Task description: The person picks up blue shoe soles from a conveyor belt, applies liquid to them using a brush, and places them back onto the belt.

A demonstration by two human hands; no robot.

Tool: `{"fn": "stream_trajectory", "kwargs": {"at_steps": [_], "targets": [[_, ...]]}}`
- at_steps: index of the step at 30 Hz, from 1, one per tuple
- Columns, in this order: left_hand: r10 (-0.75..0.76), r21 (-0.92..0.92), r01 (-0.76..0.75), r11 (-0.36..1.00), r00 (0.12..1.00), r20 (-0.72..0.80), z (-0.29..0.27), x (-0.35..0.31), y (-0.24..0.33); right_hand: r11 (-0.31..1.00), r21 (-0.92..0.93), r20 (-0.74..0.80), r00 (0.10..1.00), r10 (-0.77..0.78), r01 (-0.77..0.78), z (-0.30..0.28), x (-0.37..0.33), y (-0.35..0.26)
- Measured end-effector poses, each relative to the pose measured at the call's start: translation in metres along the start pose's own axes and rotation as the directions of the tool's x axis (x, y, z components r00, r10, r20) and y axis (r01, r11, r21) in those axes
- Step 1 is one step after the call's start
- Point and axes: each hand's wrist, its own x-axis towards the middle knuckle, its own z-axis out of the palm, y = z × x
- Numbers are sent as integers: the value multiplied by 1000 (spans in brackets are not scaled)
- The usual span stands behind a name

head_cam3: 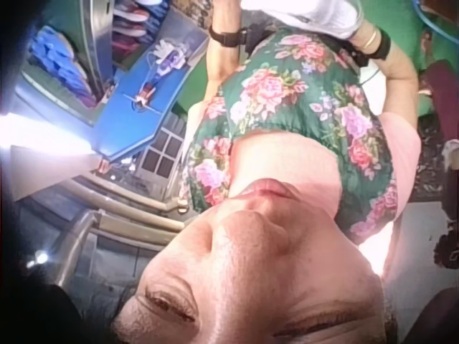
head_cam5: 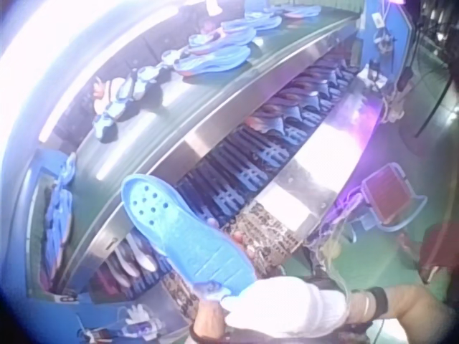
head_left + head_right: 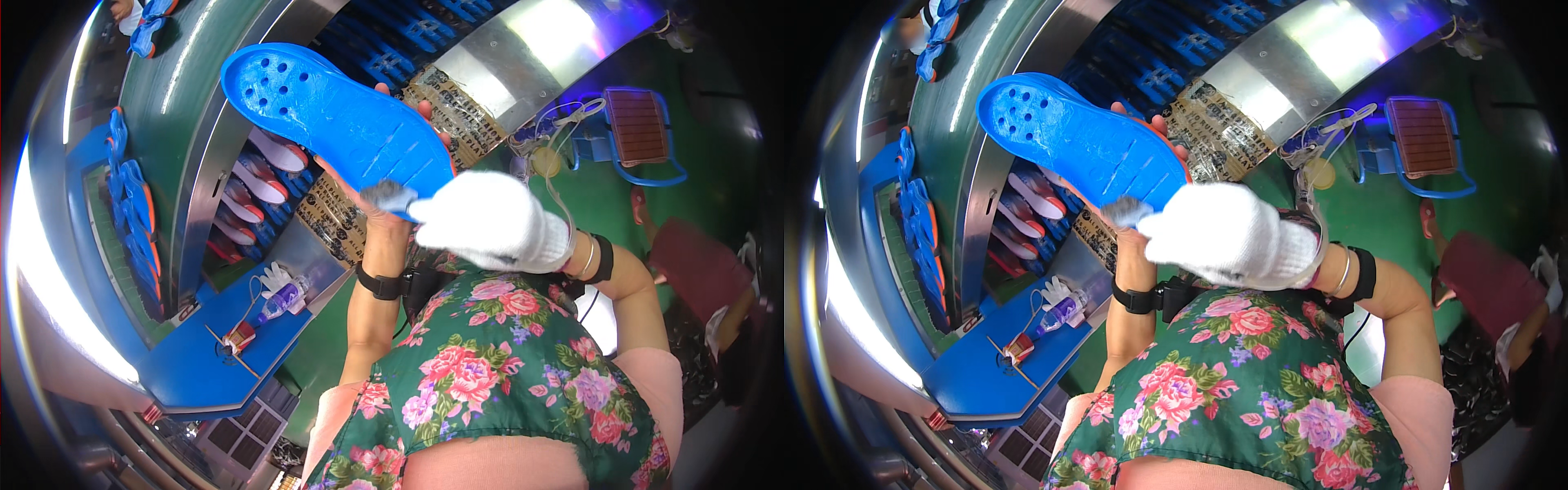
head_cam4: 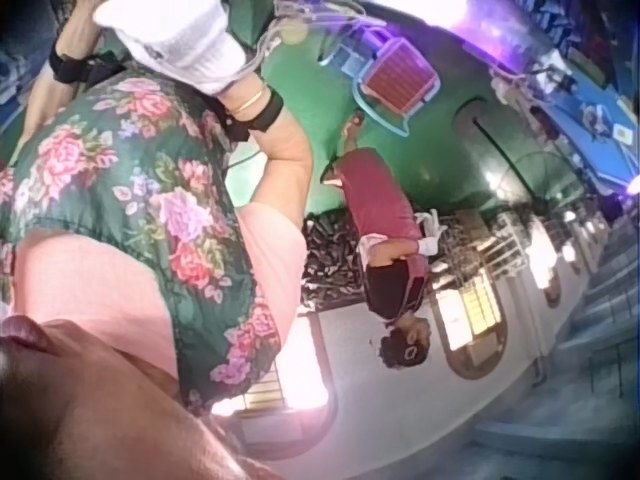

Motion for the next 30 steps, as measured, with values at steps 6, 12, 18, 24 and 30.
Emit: {"fn": "stream_trajectory", "kwargs": {"at_steps": [6,12,18,24,30], "targets": [[25,-15,-25,1000,999,-24,8,-3,0,956,235,-15,983,185,-176,-12,1,12],[4,51,-3,999,1000,-27,4,1,11,931,342,116,989,94,-129,-11,-2,-2],[-143,63,135,989,980,137,-13,14,30,989,122,137,988,68,-85,-10,-4,-2],[-221,50,219,975,973,63,-10,12,36,801,456,153,921,359,-388,-18,5,8],[-367,-39,365,930,927,-73,5,13,50,999,48,155,987,-31,24,-6,-8,6]]}}
